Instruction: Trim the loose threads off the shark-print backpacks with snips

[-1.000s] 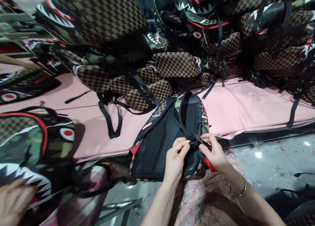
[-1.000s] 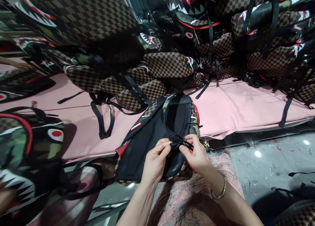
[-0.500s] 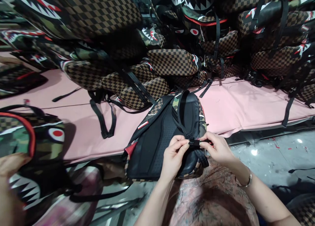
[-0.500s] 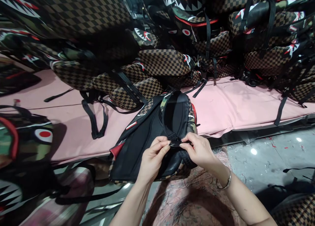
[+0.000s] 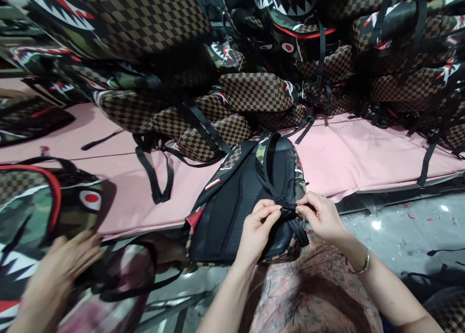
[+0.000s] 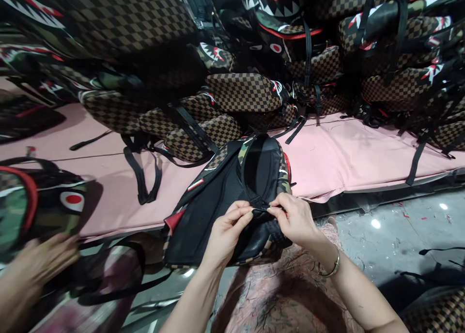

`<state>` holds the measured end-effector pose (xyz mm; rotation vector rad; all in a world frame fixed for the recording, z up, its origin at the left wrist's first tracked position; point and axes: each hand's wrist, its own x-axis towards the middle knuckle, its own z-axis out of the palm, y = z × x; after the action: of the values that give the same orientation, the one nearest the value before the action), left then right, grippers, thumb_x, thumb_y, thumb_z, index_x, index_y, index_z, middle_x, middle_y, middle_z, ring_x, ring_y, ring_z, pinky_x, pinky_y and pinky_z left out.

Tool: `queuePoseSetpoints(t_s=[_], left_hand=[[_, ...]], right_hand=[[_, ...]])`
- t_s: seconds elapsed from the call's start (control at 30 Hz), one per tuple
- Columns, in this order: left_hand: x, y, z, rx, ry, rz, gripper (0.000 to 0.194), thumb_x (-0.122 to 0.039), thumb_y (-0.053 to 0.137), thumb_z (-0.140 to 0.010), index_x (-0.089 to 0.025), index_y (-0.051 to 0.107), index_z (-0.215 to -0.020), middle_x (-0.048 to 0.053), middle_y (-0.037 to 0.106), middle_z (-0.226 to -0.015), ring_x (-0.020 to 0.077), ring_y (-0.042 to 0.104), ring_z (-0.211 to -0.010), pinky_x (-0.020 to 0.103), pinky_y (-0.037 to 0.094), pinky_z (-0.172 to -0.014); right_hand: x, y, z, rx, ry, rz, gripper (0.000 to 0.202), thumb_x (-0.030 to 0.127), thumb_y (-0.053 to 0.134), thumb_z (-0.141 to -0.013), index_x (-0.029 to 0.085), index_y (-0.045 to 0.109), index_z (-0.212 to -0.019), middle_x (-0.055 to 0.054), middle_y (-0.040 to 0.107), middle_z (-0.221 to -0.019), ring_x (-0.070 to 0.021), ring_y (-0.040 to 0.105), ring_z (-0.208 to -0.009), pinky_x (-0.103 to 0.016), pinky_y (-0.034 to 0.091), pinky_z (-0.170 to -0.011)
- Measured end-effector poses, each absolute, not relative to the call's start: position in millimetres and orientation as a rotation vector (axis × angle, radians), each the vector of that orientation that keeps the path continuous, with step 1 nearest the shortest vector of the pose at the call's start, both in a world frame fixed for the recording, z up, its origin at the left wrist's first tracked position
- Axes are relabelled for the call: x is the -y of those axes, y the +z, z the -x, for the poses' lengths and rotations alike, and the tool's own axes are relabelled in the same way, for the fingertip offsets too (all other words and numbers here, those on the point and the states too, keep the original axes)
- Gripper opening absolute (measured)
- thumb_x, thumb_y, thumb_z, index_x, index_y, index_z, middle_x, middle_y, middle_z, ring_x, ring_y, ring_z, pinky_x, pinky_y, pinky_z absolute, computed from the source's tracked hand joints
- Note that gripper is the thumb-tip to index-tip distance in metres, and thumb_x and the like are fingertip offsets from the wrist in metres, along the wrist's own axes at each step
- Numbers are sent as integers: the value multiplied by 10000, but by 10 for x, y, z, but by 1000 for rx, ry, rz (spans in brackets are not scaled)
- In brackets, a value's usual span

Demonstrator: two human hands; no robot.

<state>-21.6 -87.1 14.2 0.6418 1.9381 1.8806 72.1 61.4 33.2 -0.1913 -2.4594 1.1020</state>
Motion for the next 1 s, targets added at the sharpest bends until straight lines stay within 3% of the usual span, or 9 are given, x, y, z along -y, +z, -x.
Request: queuePoseSetpoints(t_s=[0.23, 0.47, 0.57, 0.67, 0.8, 1.0], left_hand=[[883, 142, 258, -1873, 1859, -593, 174, -328, 684, -652, -172, 716, -721, 41, 526, -802, 174, 491, -805, 289, 386, -754], [883, 181, 260, -1854, 1804, -529, 162, -318, 688, -645, -166, 709, -697, 40, 560, -798, 168, 512, -796, 280, 382, -768], [879, 206, 240, -1844, 1794, -502, 171, -321, 683, -654, -164, 709, -717, 42, 572, -809, 168, 521, -798, 275, 387, -762], [886, 227, 235, -1838, 1759, -521, 178, -326, 668, -673, -163, 705, -735, 43, 585, -819, 164, 530, -798, 268, 393, -753], [890, 221, 249, -1961, 1657, -611, 184, -321, 694, -643, -170, 684, -747, 29, 576, -776, 148, 523, -728, 254, 400, -674], [867, 223, 275, -2173, 1517, -682, 145, -283, 696, -612, -162, 645, -674, 7, 533, -676, 129, 476, -624, 242, 373, -588]], right_hand=[[-617, 323, -704, 2505, 1202, 155, 94, 226, 498, -847, 191, 582, -822, -3, 608, -766, -131, 546, -705, -236, 377, -635], [-570, 97, -641, 2159, 1803, 310, 157, 314, 471, -842, 192, 546, -907, 12, 573, -772, -117, 531, -692, -221, 411, -618], [-505, 88, -592, 2225, 1689, 334, 165, 294, 567, -774, 199, 567, -909, 6, 578, -820, -124, 518, -714, -230, 404, -645], [-457, 100, -523, 2312, 1557, 368, 75, 263, 557, -768, 188, 564, -767, 17, 550, -730, -122, 491, -672, -227, 375, -621], [-418, 54, -427, 2226, 1654, 437, 162, 278, 514, -776, 181, 493, -647, 39, 480, -629, -106, 444, -603, -214, 348, -579], [-379, -10, -358, 2131, 1749, 534, 207, 334, 515, -760, 183, 470, -626, 58, 420, -563, -92, 375, -533, -208, 312, -528]])
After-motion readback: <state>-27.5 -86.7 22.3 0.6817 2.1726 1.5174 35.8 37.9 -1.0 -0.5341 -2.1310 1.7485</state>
